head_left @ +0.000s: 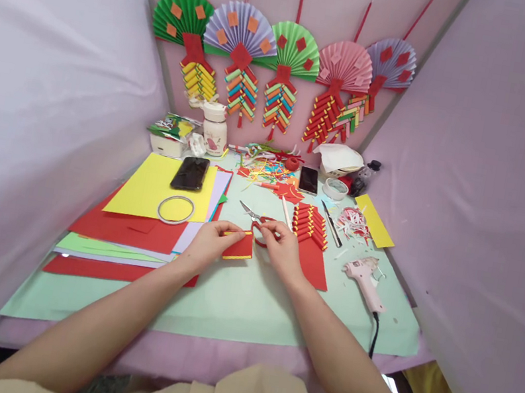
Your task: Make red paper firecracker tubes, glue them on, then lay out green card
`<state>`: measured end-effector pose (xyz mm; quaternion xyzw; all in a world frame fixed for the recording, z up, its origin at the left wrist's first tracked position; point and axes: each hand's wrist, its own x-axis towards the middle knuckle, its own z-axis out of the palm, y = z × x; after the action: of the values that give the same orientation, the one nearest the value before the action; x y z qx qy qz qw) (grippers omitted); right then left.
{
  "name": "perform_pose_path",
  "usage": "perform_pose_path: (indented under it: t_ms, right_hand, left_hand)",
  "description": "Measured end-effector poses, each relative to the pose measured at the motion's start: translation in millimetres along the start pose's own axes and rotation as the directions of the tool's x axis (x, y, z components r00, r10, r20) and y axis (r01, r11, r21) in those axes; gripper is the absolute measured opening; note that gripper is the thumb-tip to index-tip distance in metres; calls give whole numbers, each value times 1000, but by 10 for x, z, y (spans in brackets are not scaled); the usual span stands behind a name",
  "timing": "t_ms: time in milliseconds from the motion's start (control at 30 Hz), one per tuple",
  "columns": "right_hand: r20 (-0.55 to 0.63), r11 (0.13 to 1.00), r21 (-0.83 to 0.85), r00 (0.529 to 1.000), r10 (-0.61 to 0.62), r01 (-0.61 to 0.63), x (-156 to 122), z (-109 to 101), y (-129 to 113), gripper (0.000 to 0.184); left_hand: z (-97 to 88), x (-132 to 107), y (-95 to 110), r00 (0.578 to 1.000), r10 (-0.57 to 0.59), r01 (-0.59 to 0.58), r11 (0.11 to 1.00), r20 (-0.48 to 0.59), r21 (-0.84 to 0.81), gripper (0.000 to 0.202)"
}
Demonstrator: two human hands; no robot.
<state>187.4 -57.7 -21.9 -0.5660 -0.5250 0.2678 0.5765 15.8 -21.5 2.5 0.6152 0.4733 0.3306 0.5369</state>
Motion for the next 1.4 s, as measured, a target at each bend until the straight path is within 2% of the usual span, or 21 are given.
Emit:
perform_pose_path:
  t_ms: [100,300,567,833,1033,1267,1400]
  right_hand:
    - [-15,1000,11,1000,-22,23,-20,30,-24,15]
    - [168,990,111,983,71,-91,-104,79,-116,21]
    - [40,978,197,997,65,-71,-58,63,-27,15]
    - [63,959,259,993,99,-112,-49,67,-39,15]
    - [91,987,124,992,89,-100,-92,82,-78,29]
    - [83,977,188,993,89,-104,-70,53,-37,19]
    - [110,957,262,989,96,-122,-61,60,-31,18]
  left_hand:
    - [5,4,-19,1000,6,-6,1000,10,-3,35]
    - [20,-24,16,997,76,-77,994,21,73,33]
    - [8,5,9,999,32,-32,999,-35,-13,31]
    - [-3,50,-86,1000,8,-5,996,27,-87,37]
    - [19,13,-31,996,58,-58,998,70,-7,37]
    - [-8,26,-5,999,14,-17,997,-49,-71,32]
    - [-14,20,12,998,13,-19,995,-62,-97,28]
